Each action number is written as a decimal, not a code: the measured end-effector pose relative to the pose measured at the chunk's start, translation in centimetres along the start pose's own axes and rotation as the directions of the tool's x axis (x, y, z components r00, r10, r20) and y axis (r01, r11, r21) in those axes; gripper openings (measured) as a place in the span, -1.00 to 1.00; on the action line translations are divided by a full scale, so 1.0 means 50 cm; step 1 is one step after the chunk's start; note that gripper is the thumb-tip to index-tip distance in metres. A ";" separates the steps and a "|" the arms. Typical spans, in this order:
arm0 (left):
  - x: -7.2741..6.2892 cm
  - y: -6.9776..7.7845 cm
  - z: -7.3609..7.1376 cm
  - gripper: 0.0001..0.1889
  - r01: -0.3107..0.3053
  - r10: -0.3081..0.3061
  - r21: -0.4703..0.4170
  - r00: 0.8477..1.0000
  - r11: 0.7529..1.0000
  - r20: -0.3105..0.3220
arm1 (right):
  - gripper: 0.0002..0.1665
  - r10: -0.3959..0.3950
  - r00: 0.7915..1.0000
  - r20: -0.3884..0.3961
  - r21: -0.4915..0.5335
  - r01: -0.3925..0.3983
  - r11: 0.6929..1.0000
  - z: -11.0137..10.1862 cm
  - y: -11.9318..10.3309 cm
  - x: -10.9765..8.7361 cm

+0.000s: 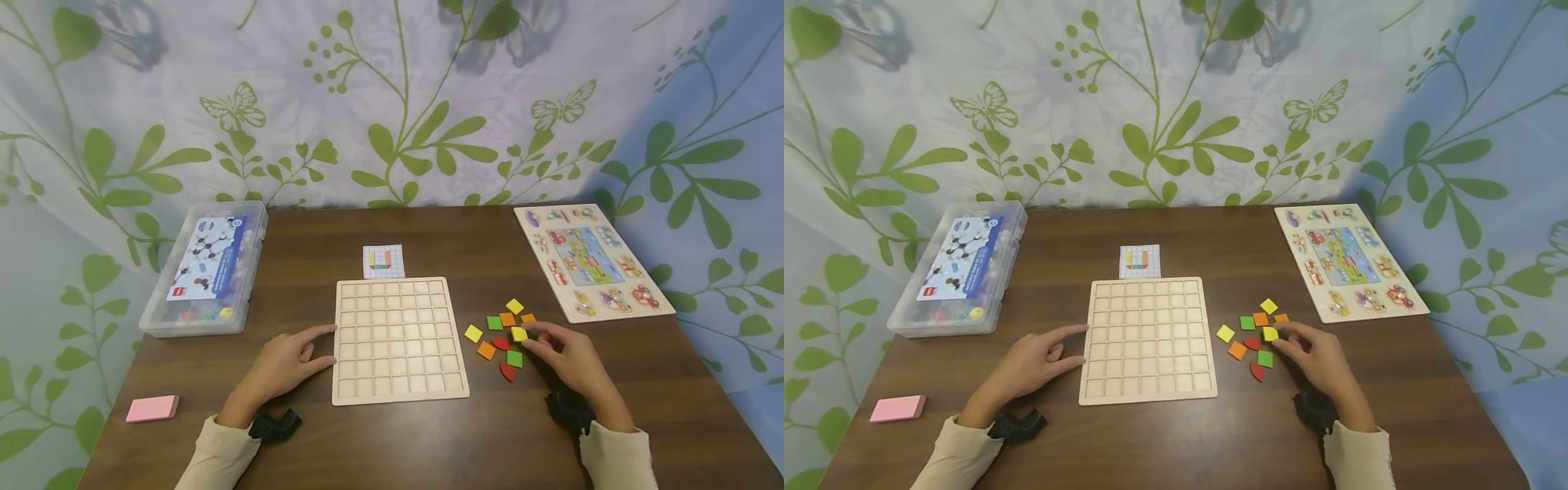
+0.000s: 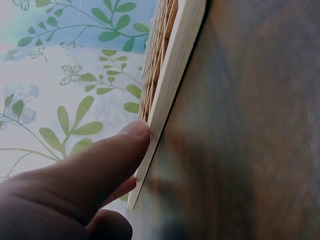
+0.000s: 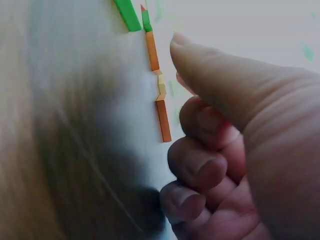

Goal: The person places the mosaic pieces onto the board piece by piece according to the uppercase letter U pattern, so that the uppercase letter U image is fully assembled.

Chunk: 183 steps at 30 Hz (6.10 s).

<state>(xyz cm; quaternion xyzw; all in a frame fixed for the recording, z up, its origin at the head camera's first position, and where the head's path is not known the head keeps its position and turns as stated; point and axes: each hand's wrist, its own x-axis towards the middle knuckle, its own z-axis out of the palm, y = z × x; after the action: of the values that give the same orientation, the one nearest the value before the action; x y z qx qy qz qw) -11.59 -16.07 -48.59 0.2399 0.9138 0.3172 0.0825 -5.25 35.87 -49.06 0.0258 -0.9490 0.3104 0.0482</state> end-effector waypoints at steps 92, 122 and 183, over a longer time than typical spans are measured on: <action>-0.007 -0.005 -0.001 -0.42 0.016 -0.016 0.012 1.000 1.000 -0.011 | -0.68 -0.085 0.979 0.187 0.323 0.020 0.946 0.255 -0.403 0.203; -0.008 -0.005 0.003 -0.43 0.009 -0.009 0.034 1.000 0.999 -0.026 | -0.62 -0.095 0.991 0.098 0.062 0.089 0.994 0.334 -0.420 0.220; 0.001 -0.003 0.001 -0.43 0.020 -0.020 0.009 1.000 1.000 -0.007 | -0.87 0.105 0.936 -0.336 0.207 -0.036 0.978 0.091 -0.209 0.038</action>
<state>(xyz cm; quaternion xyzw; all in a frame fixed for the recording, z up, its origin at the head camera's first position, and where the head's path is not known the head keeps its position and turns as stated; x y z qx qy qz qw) -11.66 -16.14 -48.73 0.2299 0.9178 0.3132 0.0815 -6.67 24.72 -46.40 -0.0585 -0.8907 0.4043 0.1997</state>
